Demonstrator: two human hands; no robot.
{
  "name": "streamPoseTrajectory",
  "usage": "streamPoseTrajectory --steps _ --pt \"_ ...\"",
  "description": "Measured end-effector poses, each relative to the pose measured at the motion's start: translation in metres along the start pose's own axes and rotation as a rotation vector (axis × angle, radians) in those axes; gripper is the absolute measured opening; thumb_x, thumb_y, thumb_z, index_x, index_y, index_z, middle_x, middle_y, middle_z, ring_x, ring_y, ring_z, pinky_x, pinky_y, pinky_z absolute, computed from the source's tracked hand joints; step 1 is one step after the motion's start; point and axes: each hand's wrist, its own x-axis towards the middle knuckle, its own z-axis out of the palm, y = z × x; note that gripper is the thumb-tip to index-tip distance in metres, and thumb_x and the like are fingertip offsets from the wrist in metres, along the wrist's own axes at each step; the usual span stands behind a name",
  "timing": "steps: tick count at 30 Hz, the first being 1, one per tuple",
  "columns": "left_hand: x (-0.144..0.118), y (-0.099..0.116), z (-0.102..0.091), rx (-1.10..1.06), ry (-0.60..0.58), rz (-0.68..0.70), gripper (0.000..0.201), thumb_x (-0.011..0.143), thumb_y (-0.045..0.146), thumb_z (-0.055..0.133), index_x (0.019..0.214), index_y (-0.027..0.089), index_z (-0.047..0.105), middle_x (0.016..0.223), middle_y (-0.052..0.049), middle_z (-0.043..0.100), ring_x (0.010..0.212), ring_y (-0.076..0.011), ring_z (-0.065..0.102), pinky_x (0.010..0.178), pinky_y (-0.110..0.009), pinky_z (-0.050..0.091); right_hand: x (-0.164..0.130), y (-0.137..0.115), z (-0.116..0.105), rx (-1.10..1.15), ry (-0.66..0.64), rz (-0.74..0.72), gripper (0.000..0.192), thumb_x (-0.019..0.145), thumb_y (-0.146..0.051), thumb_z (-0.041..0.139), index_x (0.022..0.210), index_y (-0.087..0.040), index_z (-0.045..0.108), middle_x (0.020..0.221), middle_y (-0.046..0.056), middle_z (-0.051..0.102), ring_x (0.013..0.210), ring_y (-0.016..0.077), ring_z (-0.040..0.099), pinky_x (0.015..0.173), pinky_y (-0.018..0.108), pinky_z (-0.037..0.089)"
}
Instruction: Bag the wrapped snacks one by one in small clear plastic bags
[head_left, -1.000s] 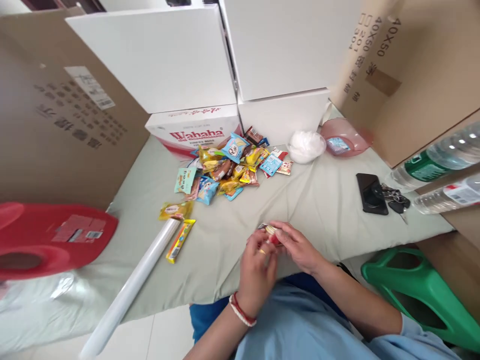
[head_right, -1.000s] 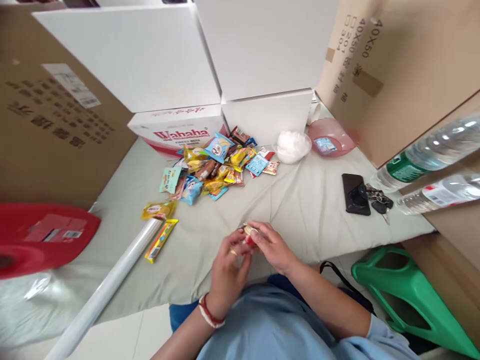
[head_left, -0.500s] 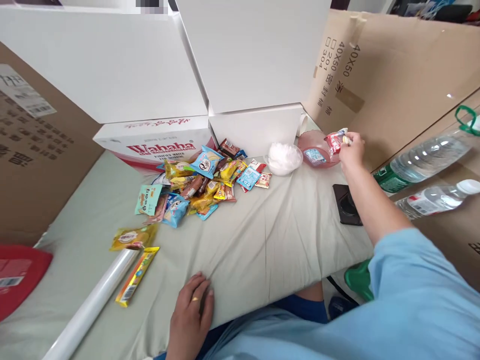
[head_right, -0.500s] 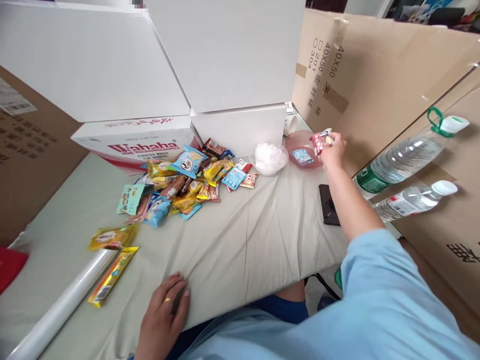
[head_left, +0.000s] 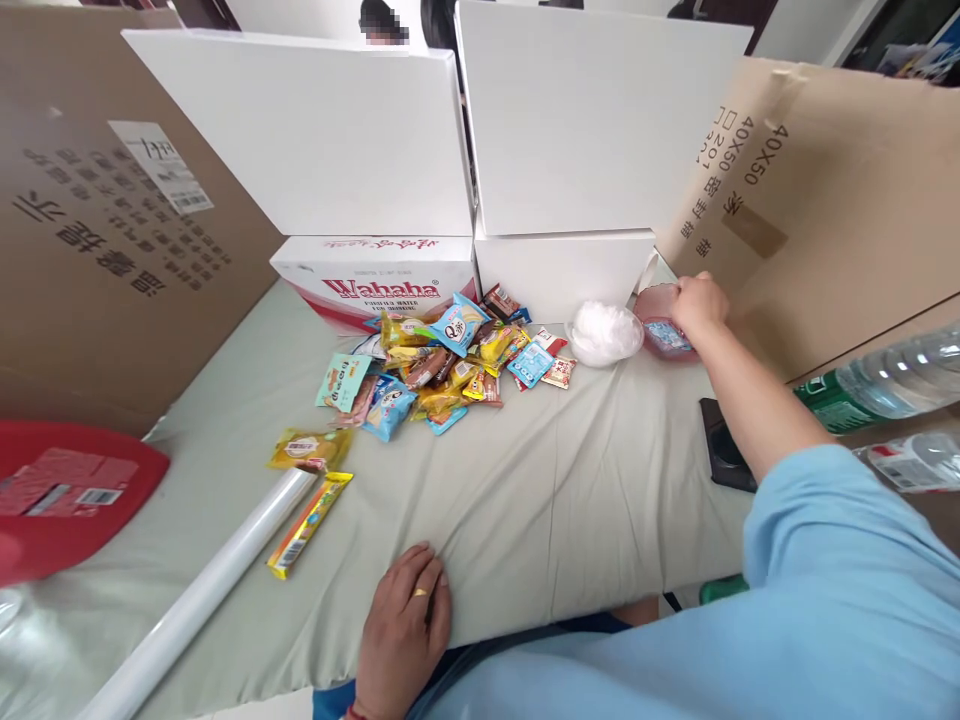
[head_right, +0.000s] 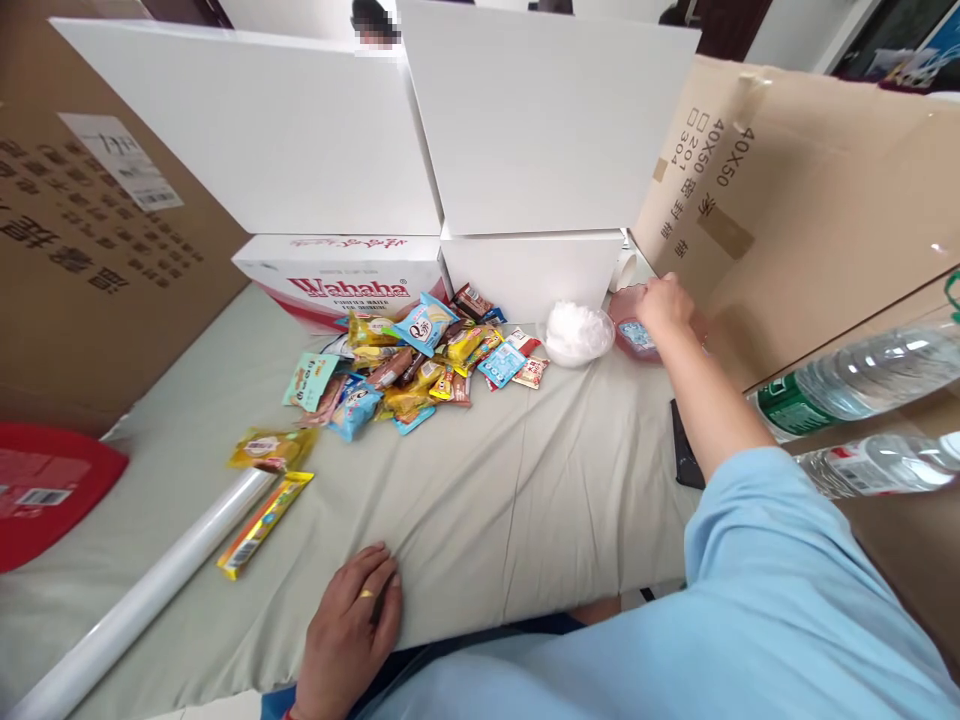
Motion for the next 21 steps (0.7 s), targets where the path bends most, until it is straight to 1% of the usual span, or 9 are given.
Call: streamPoseTrajectory --steps 3,6,8,11,13,15,17,20,21 --pt "0.000 0.001 0.000 -0.017 0.005 0.005 0.017 0.094 0.011 0.057 0.108 0.018 0.061 0.110 -0.011 0.067 0.111 -0.0266 0.065 0.097 -0.043 0.055 -0.024 -0.025 0.006 0.073 -0.112 -0.112 0.028 0.094 -0.033 0.061 0.107 -0.012 0.074 0.105 0.014 0.070 0.091 0.0199 0.064 0.083 0.031 0.045" --pt "0.000 0.002 -0.001 -0.024 0.021 0.007 0.017 0.094 0.010 0.055 0.108 0.017 0.062 0.108 -0.011 0.068 0.110 -0.0264 0.065 0.096 -0.043 0.055 -0.047 -0.035 0.013 0.106 -0.165 -0.186 0.016 0.084 -0.021 0.069 0.098 -0.018 0.076 0.102 0.009 0.069 0.087 0.0206 0.063 0.084 0.032 0.047" --pt "-0.002 0.003 0.000 -0.037 0.034 0.004 0.017 0.093 0.010 0.055 0.107 0.017 0.062 0.107 -0.011 0.068 0.110 -0.0259 0.065 0.096 -0.043 0.055 -0.056 -0.034 0.010 0.152 -0.034 -0.152 0.014 0.084 -0.019 0.064 0.091 -0.018 0.075 0.101 0.010 0.068 0.086 0.0220 0.063 0.087 0.035 0.048" --pt "-0.008 0.001 0.001 -0.081 0.049 -0.005 0.017 0.093 0.010 0.055 0.106 0.018 0.064 0.106 -0.010 0.069 0.109 -0.0254 0.066 0.097 -0.042 0.055 -0.071 -0.034 -0.007 0.335 0.230 -0.109 0.014 0.084 -0.026 0.063 0.091 -0.018 0.073 0.102 0.010 0.067 0.083 0.0215 0.062 0.087 0.037 0.049" --pt "-0.011 -0.001 0.002 -0.144 0.068 -0.023 0.017 0.093 0.011 0.056 0.105 0.019 0.065 0.105 -0.009 0.070 0.109 -0.0245 0.066 0.097 -0.041 0.054 -0.093 -0.040 -0.021 0.573 0.274 -0.076 0.016 0.085 -0.033 0.064 0.092 -0.019 0.069 0.093 0.007 0.068 0.074 0.0188 0.059 0.077 0.035 0.051" --pt "-0.012 0.000 0.001 -0.261 0.101 -0.087 0.016 0.094 0.013 0.056 0.103 0.021 0.067 0.105 -0.008 0.071 0.106 -0.0227 0.067 0.095 -0.038 0.055 -0.129 -0.054 -0.030 0.884 0.161 -0.059 0.022 0.085 -0.041 0.066 0.094 -0.021 0.065 0.082 0.003 0.066 0.063 0.0158 0.056 0.064 0.030 0.049" --pt "-0.006 0.005 -0.002 -0.436 0.111 -0.230 0.013 0.097 0.019 0.055 0.100 0.021 0.068 0.100 -0.006 0.070 0.097 -0.0199 0.068 0.086 -0.033 0.056 -0.177 -0.074 -0.029 1.110 -0.045 -0.105 0.026 0.083 -0.044 0.070 0.096 -0.022 0.064 0.080 0.001 0.067 0.062 0.0149 0.057 0.059 0.027 0.048" --pt "0.015 0.022 -0.007 -0.759 0.035 -0.526 0.022 0.101 0.035 0.051 0.100 0.021 0.068 0.085 -0.003 0.068 0.072 -0.0152 0.063 0.066 -0.028 0.052 -0.258 -0.109 -0.017 1.099 -0.315 -0.250 0.018 0.084 -0.038 0.073 0.093 -0.023 0.069 0.086 0.002 0.071 0.073 0.0160 0.064 0.067 0.027 0.052" --pt "0.024 0.028 -0.008 -0.875 0.015 -0.604 0.027 0.102 0.041 0.050 0.105 0.021 0.068 0.089 -0.003 0.068 0.067 -0.0139 0.061 0.063 -0.027 0.050 -0.283 -0.121 -0.012 1.068 -0.408 -0.308 0.015 0.088 -0.037 0.070 0.093 -0.023 0.070 0.088 0.002 0.072 0.076 0.0166 0.065 0.069 0.027 0.053"
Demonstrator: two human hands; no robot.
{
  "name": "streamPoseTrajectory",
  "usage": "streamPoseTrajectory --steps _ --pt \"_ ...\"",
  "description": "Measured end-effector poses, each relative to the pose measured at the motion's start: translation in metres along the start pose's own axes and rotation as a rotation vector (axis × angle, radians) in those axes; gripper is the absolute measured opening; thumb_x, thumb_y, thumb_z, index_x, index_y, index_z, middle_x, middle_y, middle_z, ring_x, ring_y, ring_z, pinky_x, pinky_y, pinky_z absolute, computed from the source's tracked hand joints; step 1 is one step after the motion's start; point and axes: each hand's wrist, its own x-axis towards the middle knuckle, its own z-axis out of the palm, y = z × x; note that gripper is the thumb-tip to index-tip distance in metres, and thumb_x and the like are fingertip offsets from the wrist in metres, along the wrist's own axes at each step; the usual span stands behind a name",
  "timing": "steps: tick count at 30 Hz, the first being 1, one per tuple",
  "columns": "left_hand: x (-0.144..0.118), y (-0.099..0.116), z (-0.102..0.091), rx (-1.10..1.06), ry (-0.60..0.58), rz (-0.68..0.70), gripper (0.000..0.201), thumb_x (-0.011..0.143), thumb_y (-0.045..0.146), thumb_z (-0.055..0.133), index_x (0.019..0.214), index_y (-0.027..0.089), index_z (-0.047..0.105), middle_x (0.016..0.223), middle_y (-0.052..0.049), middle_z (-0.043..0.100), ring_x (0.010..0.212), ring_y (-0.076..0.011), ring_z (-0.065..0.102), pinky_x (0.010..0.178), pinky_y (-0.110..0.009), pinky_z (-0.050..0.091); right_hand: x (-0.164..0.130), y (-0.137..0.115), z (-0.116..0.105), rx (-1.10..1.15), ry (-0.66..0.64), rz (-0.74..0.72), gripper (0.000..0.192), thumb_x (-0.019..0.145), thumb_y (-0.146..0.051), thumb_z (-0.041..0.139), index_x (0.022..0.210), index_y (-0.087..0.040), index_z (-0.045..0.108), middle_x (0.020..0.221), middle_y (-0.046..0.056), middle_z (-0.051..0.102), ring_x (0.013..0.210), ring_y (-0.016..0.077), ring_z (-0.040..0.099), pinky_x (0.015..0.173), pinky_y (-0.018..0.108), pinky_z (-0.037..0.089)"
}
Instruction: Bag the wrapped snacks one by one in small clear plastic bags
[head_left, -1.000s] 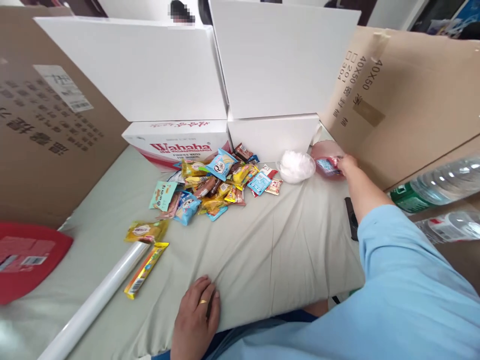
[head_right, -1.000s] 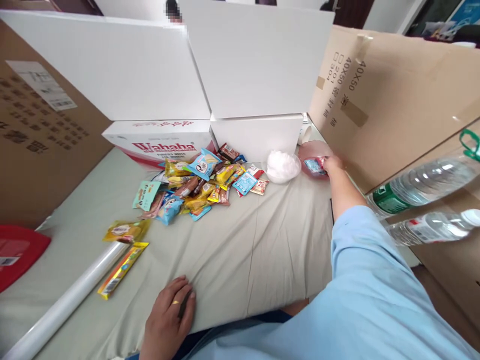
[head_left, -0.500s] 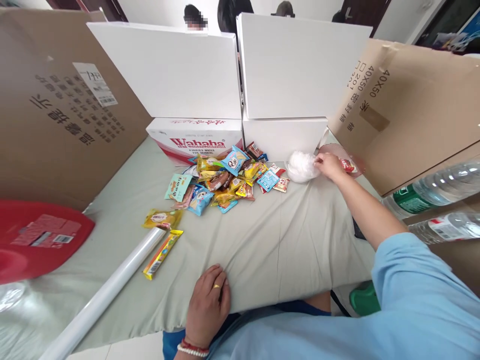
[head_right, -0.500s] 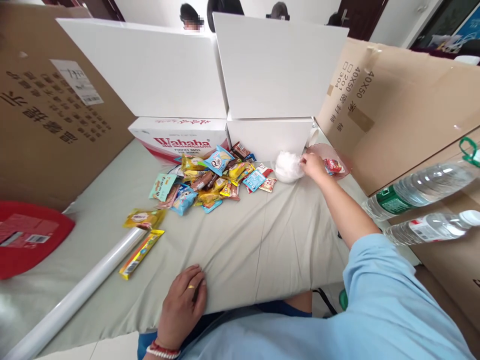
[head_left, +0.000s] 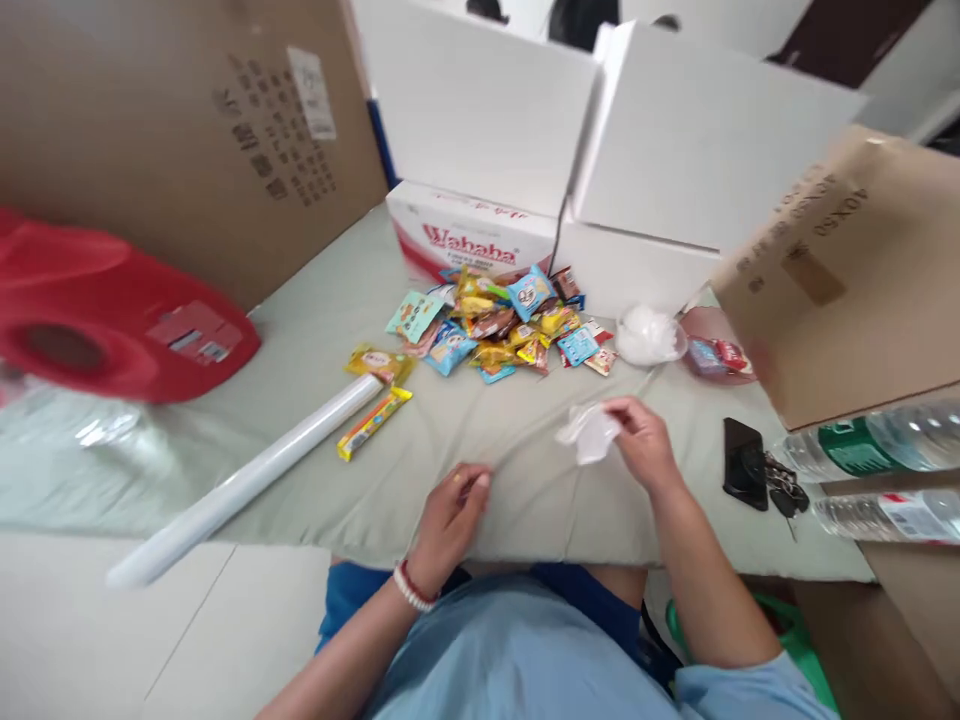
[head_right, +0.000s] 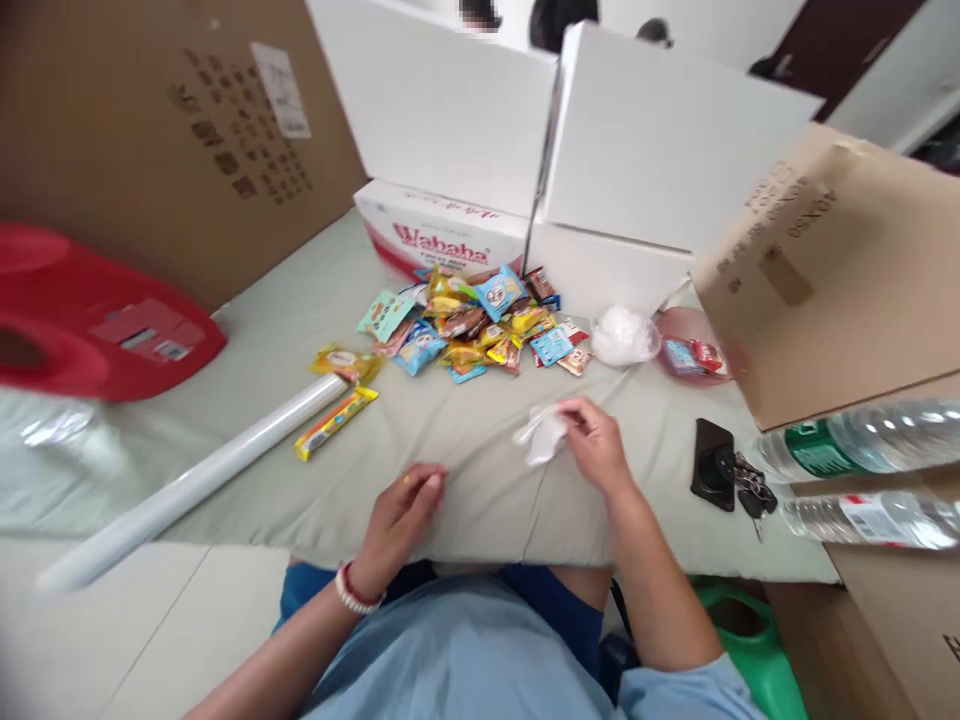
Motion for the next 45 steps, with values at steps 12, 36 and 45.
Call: streamPoseTrajectory --steps 12,36,45 --pt "0.020 -0.008 0.016 -0.573 0.004 -0.397 0.048 0.074 0.058 0.080 0.094 0.017 0.063 0.068 0.005 0.054 0.054 -0.0067 0.042 0.047 -0.020 0.032 -0.062 0.005 0.072 -0.019 -0.216 0.181 0.013 0.091 -0.036 0.066 0.092 -0.024 0.070 0.086 0.002 0.068 0.073 0.0168 0.063 0.068 0.030 0.054" --pt "0.032 -0.008 0.025 -0.042 0.107 -0.158 0.013 0.085 0.027 0.061 0.093 0.019 0.068 0.093 -0.004 0.064 0.080 -0.0151 0.060 0.071 -0.028 0.050 -0.007 0.017 0.047 -0.331 0.342 0.124 0.033 0.094 -0.050 0.055 0.096 -0.021 0.071 0.095 0.007 0.071 0.081 0.0202 0.062 0.081 0.033 0.051" --pt "0.002 -0.015 0.007 -0.037 0.026 -0.112 0.015 0.087 0.034 0.061 0.088 0.021 0.069 0.086 -0.003 0.065 0.078 -0.0166 0.061 0.073 -0.030 0.049 0.056 0.033 0.074 -0.608 -0.038 0.234 0.014 0.087 -0.027 0.062 0.092 -0.022 0.074 0.099 0.008 0.069 0.086 0.0224 0.063 0.082 0.034 0.049"
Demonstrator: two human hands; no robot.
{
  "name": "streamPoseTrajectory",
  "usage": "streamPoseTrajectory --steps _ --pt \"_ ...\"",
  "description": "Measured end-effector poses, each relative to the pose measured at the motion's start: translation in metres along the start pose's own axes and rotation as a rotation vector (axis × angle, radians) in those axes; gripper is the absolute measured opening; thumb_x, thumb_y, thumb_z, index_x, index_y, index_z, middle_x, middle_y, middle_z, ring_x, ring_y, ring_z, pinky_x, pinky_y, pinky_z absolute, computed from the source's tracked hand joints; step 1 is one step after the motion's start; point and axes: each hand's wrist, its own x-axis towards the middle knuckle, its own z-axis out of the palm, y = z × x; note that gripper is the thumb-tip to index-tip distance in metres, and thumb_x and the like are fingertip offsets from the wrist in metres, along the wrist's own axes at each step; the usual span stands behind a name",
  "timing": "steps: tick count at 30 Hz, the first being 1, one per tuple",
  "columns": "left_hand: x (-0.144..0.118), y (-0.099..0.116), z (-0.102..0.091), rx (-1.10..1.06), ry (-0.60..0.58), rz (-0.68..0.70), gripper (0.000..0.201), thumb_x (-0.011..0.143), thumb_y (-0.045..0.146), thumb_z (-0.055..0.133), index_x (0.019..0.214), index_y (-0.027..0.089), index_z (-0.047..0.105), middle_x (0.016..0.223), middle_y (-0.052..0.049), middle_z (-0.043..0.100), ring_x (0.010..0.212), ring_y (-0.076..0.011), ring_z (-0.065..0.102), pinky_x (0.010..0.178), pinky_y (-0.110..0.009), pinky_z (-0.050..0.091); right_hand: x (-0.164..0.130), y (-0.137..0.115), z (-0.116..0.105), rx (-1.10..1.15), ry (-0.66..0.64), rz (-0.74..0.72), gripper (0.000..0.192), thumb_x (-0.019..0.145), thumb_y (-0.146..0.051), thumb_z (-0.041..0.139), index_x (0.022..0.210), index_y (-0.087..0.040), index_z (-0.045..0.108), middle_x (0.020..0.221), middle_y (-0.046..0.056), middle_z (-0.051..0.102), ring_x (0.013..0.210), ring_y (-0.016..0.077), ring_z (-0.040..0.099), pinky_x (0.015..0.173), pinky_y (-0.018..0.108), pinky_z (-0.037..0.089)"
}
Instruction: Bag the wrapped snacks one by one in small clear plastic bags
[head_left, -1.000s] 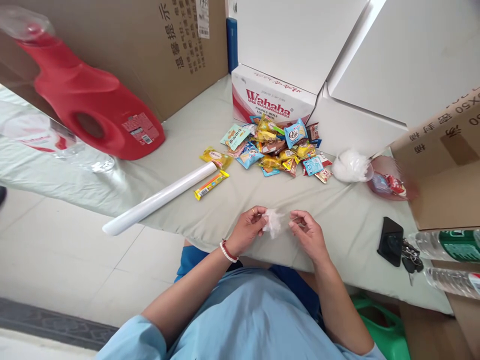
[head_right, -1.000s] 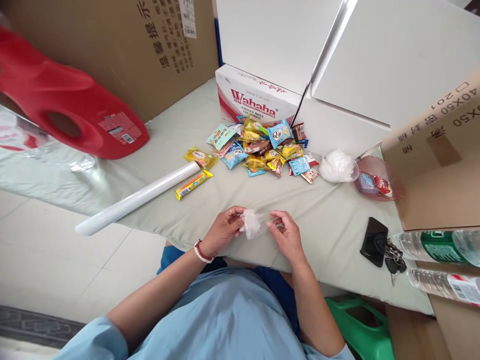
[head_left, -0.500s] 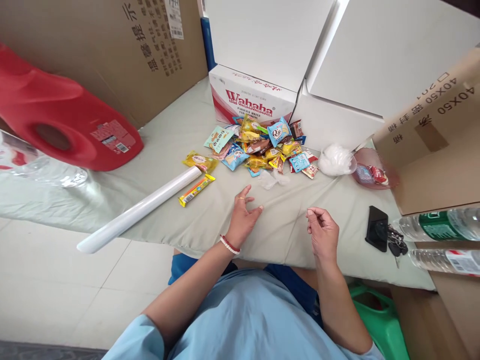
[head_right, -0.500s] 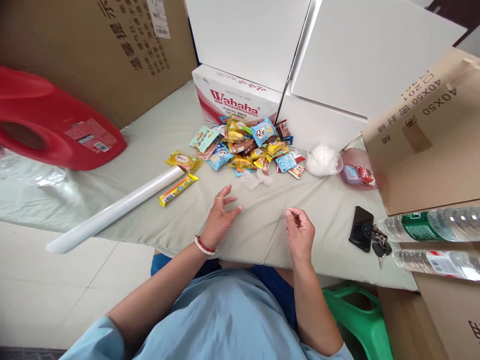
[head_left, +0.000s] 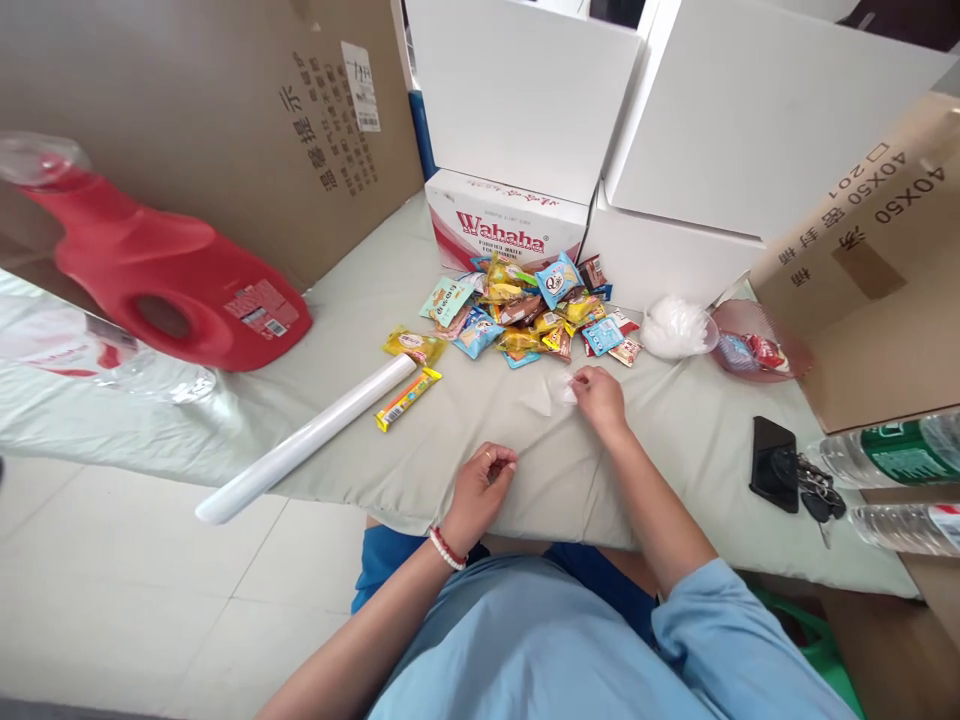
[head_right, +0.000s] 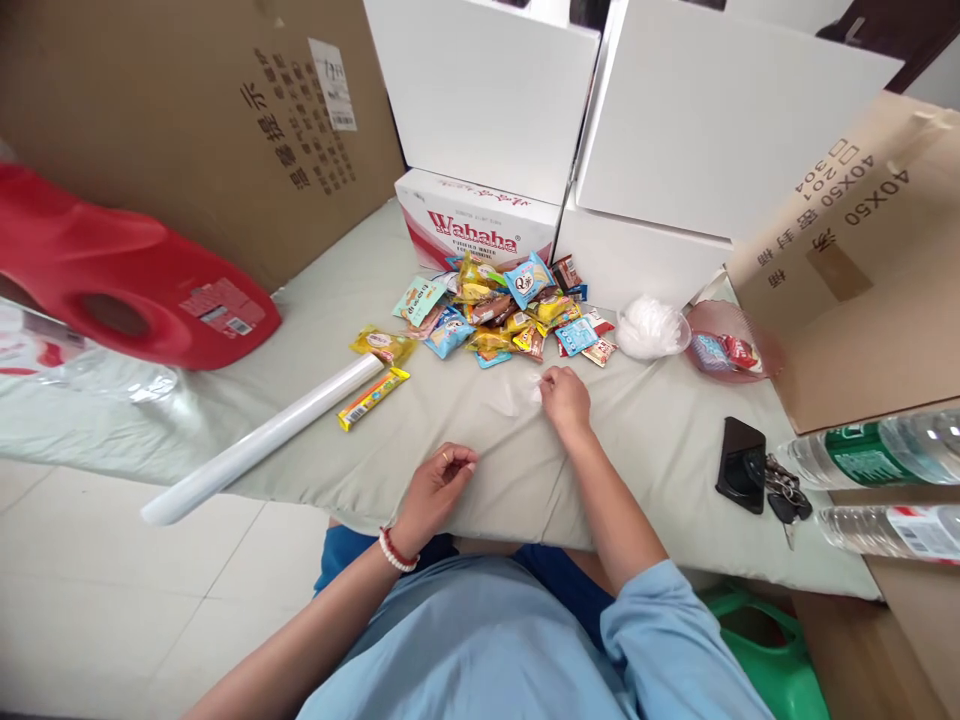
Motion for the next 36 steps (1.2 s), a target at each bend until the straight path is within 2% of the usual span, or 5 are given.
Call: streamPoseTrajectory --steps 5,20,26,32,36 --pt "-0.006 0.018 -0.003 -0.099 0.065 -0.079 0.024 0.092 0.043 0.060 0.096 0.020 0.068 0.089 -0.004 0.065 0.080 -0.0162 0.059 0.073 -0.028 0.047 -0.065 -0.001 -0.019 0.219 0.446 -0.159 0.025 0.094 -0.040 0.058 0.102 -0.024 0.076 0.110 0.010 0.063 0.083 0.0210 0.061 0.079 0.035 0.051" --pt "0.010 0.043 0.019 -0.084 -0.161 0.056 0.023 0.080 0.037 0.075 0.072 0.018 0.066 0.068 0.002 0.056 0.061 -0.0100 0.046 0.058 -0.024 0.035 -0.134 -0.020 -0.014 0.830 -0.226 0.076 0.032 0.083 -0.055 0.075 0.090 -0.024 0.071 0.075 -0.001 0.061 0.055 0.0113 0.043 0.049 0.025 0.036" --pt "0.008 0.031 -0.010 -0.401 -0.252 -0.227 0.038 0.073 0.052 0.083 0.079 0.017 0.069 0.059 0.005 0.053 0.054 -0.0090 0.046 0.054 -0.024 0.037 -0.125 -0.002 -0.034 1.070 -0.225 0.196 0.038 0.071 -0.053 0.085 0.076 -0.022 0.062 0.063 -0.005 0.047 0.052 0.0091 0.033 0.046 0.022 0.028" --pt "0.009 0.025 -0.036 -0.405 0.156 -0.315 0.049 0.067 0.057 0.086 0.089 0.017 0.069 0.073 0.001 0.064 0.062 -0.0097 0.056 0.057 -0.023 0.044 -0.142 0.021 -0.043 0.995 -0.200 0.115 0.031 0.081 -0.051 0.078 0.077 -0.024 0.063 0.065 -0.003 0.048 0.054 0.0117 0.038 0.050 0.025 0.033" --pt "-0.005 0.047 -0.011 -0.424 -0.153 -0.430 0.057 0.078 0.073 0.069 0.088 0.017 0.065 0.082 -0.003 0.066 0.066 -0.0135 0.063 0.052 -0.023 0.046 -0.160 0.005 -0.031 0.620 -0.037 -0.237 0.013 0.093 -0.036 0.068 0.084 -0.026 0.071 0.079 0.002 0.062 0.071 0.0182 0.055 0.065 0.031 0.045"
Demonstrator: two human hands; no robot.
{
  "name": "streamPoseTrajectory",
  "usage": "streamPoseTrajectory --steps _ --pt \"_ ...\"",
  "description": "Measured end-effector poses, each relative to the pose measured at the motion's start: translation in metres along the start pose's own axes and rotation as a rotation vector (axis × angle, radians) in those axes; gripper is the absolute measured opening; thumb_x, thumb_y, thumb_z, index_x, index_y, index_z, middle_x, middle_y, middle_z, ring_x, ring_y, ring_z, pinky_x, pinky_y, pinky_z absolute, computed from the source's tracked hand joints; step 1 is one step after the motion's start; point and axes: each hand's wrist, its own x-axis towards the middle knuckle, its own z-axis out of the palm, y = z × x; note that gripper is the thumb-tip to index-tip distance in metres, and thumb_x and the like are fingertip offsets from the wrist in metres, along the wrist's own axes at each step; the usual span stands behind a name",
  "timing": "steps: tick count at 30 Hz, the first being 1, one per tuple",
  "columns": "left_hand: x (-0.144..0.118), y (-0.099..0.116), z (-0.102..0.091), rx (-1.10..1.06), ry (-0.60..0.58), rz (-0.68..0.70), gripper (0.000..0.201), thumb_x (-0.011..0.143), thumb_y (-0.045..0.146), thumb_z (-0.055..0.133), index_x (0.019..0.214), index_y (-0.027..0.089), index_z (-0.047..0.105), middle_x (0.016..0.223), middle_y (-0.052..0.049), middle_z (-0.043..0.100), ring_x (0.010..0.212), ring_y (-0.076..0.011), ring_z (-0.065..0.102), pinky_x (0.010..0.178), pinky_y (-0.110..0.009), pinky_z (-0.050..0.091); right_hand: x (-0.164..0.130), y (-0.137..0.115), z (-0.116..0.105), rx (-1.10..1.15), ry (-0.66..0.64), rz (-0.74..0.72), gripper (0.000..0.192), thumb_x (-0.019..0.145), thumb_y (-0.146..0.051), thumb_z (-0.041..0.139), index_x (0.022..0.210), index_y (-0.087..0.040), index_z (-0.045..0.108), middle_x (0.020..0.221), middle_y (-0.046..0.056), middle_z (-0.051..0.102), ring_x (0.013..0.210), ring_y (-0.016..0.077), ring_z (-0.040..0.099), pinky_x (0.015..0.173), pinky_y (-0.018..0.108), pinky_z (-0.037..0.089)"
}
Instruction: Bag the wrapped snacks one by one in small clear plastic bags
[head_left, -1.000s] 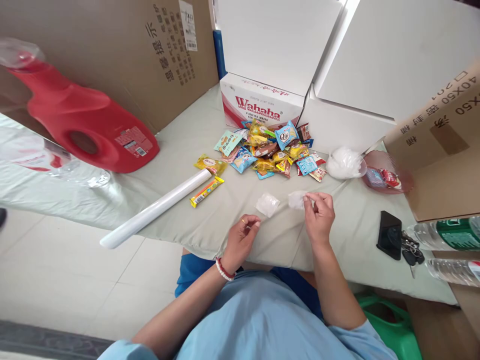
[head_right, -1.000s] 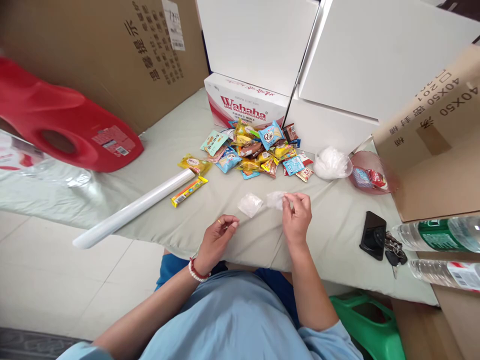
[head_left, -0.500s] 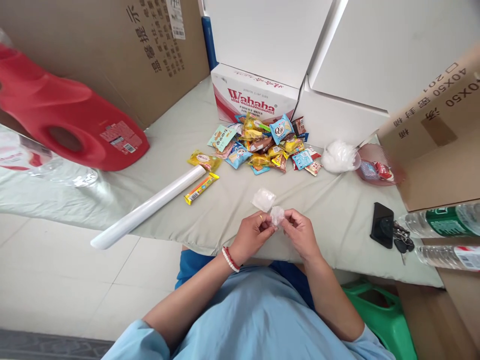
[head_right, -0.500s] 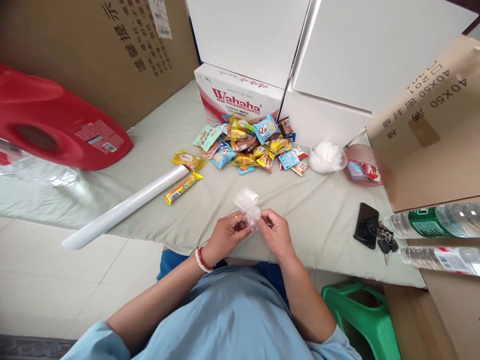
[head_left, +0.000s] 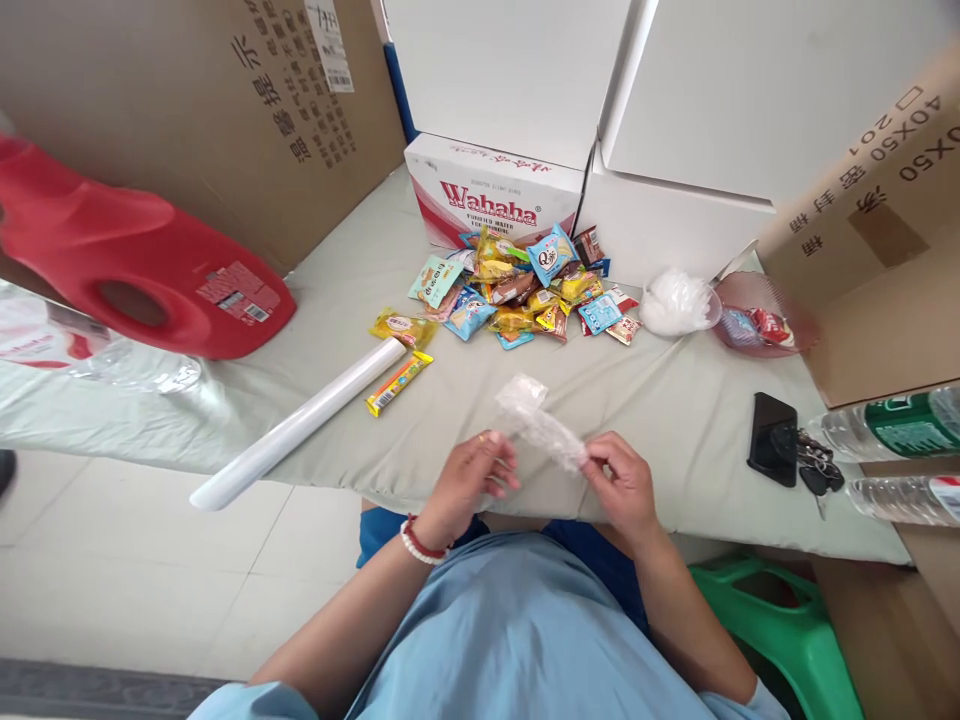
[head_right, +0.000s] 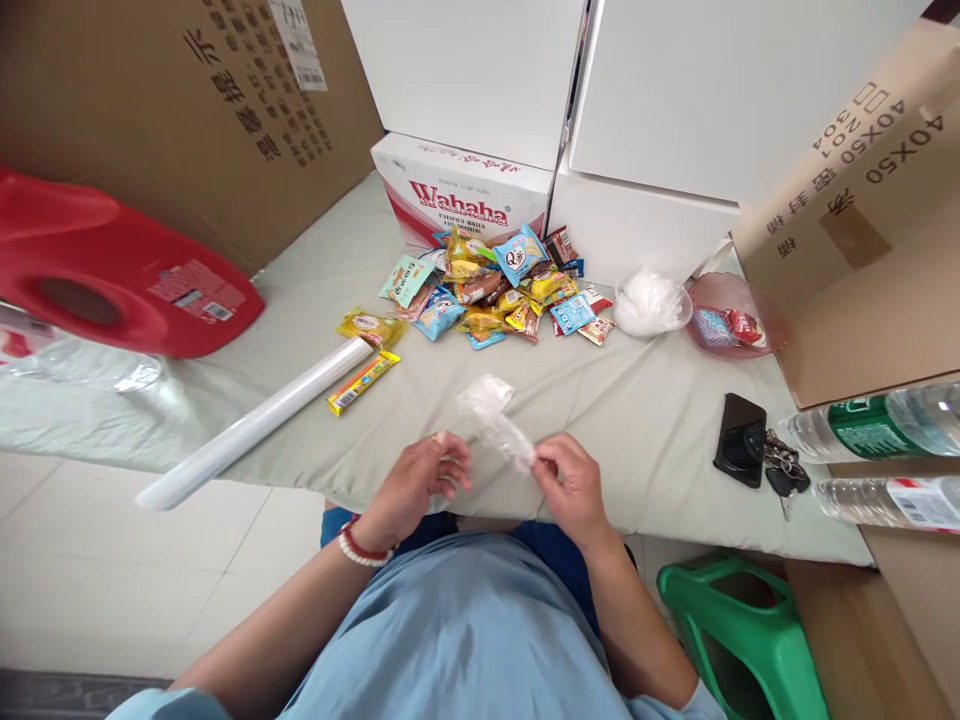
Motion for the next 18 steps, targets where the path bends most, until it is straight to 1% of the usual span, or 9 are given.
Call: streamPoseTrajectory --steps 1,3,5,7,9,13,14,16,18 --pt "-0.002 0.001 0.010 -0.006 -0.082 -0.034 0.056 0.078 0.072 0.070 0.090 0.018 0.065 0.087 -0.004 0.067 0.072 -0.0150 0.065 0.054 -0.023 0.049 -0.002 -0.003 0.005 -0.058 -0.048 -0.076 0.012 0.094 -0.033 0.066 0.086 -0.026 0.072 0.081 0.003 0.064 0.073 0.0188 0.056 0.067 0.032 0.046" --pt "-0.003 0.002 0.024 -0.028 -0.141 -0.052 0.050 0.075 0.064 0.079 0.087 0.017 0.065 0.082 -0.003 0.066 0.074 -0.0139 0.063 0.059 -0.022 0.050 -0.004 -0.006 0.010 -0.096 -0.103 -0.159 0.010 0.096 -0.028 0.064 0.089 -0.025 0.072 0.082 0.003 0.064 0.072 0.0176 0.056 0.067 0.031 0.045" --pt "0.001 0.002 0.028 -0.071 -0.119 -0.046 0.046 0.073 0.056 0.083 0.077 0.017 0.060 0.069 0.001 0.060 0.066 -0.0106 0.055 0.058 -0.020 0.045 -0.004 -0.007 0.008 -0.063 -0.067 -0.122 0.010 0.097 -0.027 0.064 0.089 -0.023 0.070 0.081 0.002 0.062 0.071 0.0155 0.054 0.066 0.029 0.044" --pt "0.004 0.002 0.025 -0.097 -0.105 -0.010 0.043 0.077 0.053 0.081 0.074 0.018 0.058 0.066 0.002 0.056 0.061 -0.0097 0.051 0.056 -0.021 0.041 -0.004 -0.004 0.003 0.055 -0.015 0.013 0.013 0.096 -0.032 0.066 0.087 -0.022 0.067 0.079 0.001 0.059 0.070 0.0136 0.051 0.065 0.027 0.042" --pt "0.005 0.002 0.019 -0.013 -0.124 0.138 0.036 0.081 0.049 0.078 0.076 0.018 0.061 0.076 -0.001 0.059 0.069 -0.0119 0.054 0.063 -0.024 0.045 -0.004 -0.002 -0.004 0.257 0.008 0.184 0.021 0.094 -0.039 0.070 0.084 -0.021 0.064 0.074 -0.001 0.054 0.066 0.0119 0.047 0.061 0.025 0.040" --pt "-0.004 0.003 0.017 0.390 -0.145 0.566 0.018 0.088 0.039 0.074 0.089 0.021 0.069 0.112 -0.008 0.063 0.107 -0.0206 0.060 0.099 -0.038 0.047 -0.002 -0.003 -0.013 0.684 -0.023 0.462 0.035 0.083 -0.049 0.078 0.078 -0.020 0.059 0.064 -0.005 0.043 0.054 0.0082 0.035 0.048 0.020 0.032" --pt "-0.006 0.003 0.018 0.456 -0.121 0.637 0.023 0.085 0.039 0.077 0.099 0.023 0.069 0.123 -0.010 0.061 0.117 -0.0239 0.058 0.106 -0.043 0.044 0.000 -0.004 -0.015 0.757 -0.049 0.513 0.037 0.081 -0.050 0.079 0.076 -0.020 0.058 0.062 -0.006 0.041 0.051 0.0075 0.032 0.045 0.019 0.029" --pt "-0.007 0.004 0.020 0.519 -0.050 0.715 0.056 0.075 0.044 0.086 0.122 0.026 0.064 0.143 -0.013 0.054 0.134 -0.0306 0.049 0.114 -0.049 0.039 0.004 -0.005 -0.019 0.846 -0.127 0.585 0.039 0.078 -0.050 0.080 0.072 -0.020 0.055 0.057 -0.007 0.037 0.046 0.0066 0.027 0.039 0.019 0.022" --pt "-0.004 0.004 0.021 0.526 -0.052 0.671 0.075 0.072 0.048 0.088 0.136 0.026 0.056 0.149 -0.015 0.052 0.138 -0.0329 0.047 0.115 -0.050 0.038 0.009 -0.004 -0.022 0.875 -0.207 0.617 0.040 0.075 -0.049 0.079 0.068 -0.021 0.052 0.054 -0.007 0.037 0.043 0.0064 0.025 0.036 0.020 0.020"
